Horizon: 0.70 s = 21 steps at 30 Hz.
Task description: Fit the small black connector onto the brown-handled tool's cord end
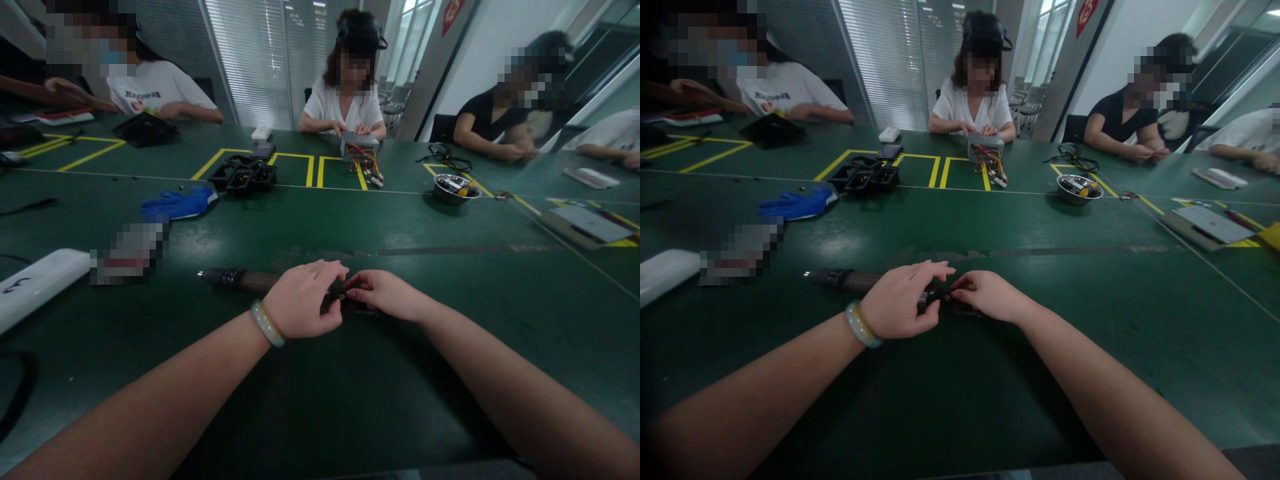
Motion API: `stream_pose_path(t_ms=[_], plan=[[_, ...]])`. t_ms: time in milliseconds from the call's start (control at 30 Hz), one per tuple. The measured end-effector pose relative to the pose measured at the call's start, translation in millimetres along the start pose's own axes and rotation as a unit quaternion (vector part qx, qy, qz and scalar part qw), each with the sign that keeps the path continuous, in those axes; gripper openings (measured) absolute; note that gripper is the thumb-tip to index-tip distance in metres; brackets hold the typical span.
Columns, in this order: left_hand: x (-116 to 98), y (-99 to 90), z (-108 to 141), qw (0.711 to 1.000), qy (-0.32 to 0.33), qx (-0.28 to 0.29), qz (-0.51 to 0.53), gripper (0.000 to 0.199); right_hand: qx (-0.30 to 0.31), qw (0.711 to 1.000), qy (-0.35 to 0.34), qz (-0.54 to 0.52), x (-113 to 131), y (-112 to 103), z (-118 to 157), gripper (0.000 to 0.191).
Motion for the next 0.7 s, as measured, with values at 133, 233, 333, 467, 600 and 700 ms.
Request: stream_pose_path(t_ms=[133,233,333,467,600,700], plan=[[-30.6,-11.4,12.3,0.984,0.166,-0.035,0.049,0.012,0.020,1.000,-0.006,-0.017,-2.9,-0.1,-3.1,0.020],[-65.1,7.7,28.1,0.945,0.292,0.123,0.076,0.008,0.026,0.999,0.011,-0.032,-7.5,-0.8,-3.3,0.026],[-80.8,29.4,35.3,0.914,0.271,0.255,0.159,0.009,0.040,0.998,0.034,-0.043,-9.3,-1.0,-1.9,0.032],[-75.4,40.0,30.4,0.893,0.207,0.315,0.246,0.024,0.065,0.992,0.045,-0.094,-5.6,1.5,0.4,0.033],[-69.0,38.6,26.7,0.887,0.184,0.330,0.266,0.027,0.097,0.986,0.042,-0.127,0.1,6.2,1.1,0.033],[-69.9,38.4,27.6,0.885,0.184,0.334,0.269,0.027,0.091,0.990,0.050,-0.092,1.2,8.7,0.6,0.030]])
Point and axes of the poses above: each hand's wrist, its own z-axis away from the middle knuckle, its own y-axis out of the palm, x = y × z, the point moved 4 cm from there along -z, towards the middle knuckle, and after that the axes turned 3 degrees about -y, right-handed, at the moved point
